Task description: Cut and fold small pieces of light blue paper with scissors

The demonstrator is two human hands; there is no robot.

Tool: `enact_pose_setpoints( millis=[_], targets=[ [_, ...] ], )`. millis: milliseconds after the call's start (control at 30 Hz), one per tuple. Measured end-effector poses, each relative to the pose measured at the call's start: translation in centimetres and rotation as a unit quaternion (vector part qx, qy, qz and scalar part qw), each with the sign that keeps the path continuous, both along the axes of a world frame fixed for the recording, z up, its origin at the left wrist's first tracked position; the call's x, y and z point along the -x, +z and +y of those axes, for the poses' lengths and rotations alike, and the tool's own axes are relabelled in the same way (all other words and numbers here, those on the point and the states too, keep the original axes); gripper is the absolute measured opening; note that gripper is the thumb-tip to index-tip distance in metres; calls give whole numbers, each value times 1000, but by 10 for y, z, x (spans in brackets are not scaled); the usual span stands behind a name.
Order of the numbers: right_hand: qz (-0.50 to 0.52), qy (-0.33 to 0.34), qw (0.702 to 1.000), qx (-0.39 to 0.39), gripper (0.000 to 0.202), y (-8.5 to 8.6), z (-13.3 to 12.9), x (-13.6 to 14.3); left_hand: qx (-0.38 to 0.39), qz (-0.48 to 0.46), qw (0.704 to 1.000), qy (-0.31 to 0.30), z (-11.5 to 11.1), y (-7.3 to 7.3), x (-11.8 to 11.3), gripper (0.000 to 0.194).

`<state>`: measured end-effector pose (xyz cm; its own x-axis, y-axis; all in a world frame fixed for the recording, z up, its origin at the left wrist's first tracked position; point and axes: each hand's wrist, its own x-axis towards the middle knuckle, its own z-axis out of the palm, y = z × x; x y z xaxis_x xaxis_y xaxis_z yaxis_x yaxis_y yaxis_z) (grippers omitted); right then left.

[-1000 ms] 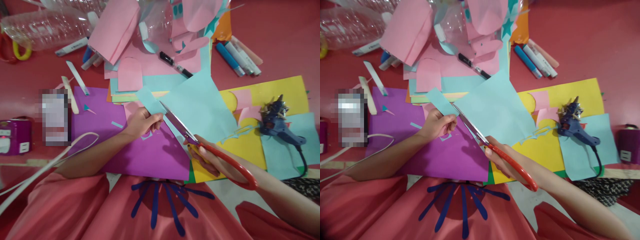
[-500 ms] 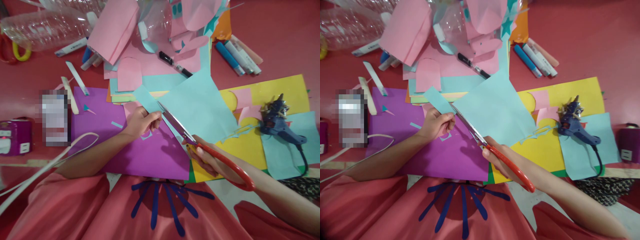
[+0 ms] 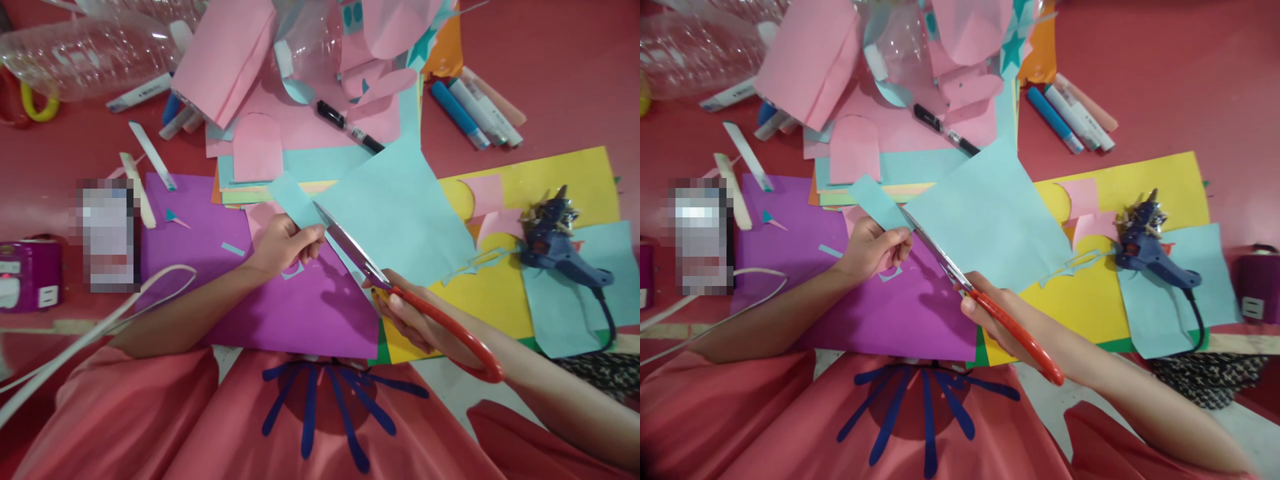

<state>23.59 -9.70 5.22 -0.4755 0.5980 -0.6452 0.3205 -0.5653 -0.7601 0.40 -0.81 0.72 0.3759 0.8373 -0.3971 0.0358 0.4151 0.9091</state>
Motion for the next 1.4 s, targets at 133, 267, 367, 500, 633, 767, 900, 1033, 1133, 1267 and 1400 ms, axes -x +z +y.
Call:
enact_pose_setpoints(
  millis=[133, 267, 367, 500, 633, 767, 900, 1033, 1133, 1267, 1400],
  targets=[
    [-11, -9, 1000, -2, 56, 3, 3, 4, -1, 2, 1000, 4, 0, 0, 0, 23],
    [-20, -3, 1000, -4, 60, 7, 5, 6, 5, 9, 1000, -2, 0, 2, 0, 24],
    [-25, 9, 1000, -7, 59, 9, 6, 7, 10, 10, 1000, -7, 1, 2, 1, 24],
    [-18, 15, 999, -23, 53, 7, 6, 6, 19, 23, 1000, -5, 1, 2, 0, 23],
    [-28, 20, 999, -35, 52, 5, 6, 7, 19, 10, 1000, -3, 1, 1, 0, 21],
    [-42, 20, 999, -27, 51, 8, 6, 9, 19, -8, 1000, -5, 1, -2, 2, 21],
    [-53, 19, 998, -39, 51, 3, 4, 8, 20, -4, 1000, -10, 1, -3, 2, 23],
    [-47, 10, 997, -66, 51, -7, -1, 5, 33, 13, 999, -7, 1, -1, 1, 24],
    [-47, 7, 997, -64, 50, -10, -2, 5, 28, 3, 1000, -3, 0, 0, 1, 25],
    [-51, 9, 997, -59, 49, -6, 2, 3, 12, -8, 1000, -3, 1, 0, 1, 25],
    [-100, 12, 989, -105, 51, 0, 7, -13, 25, 9, 1000, -4, 2, -1, 1, 25]
  ],
)
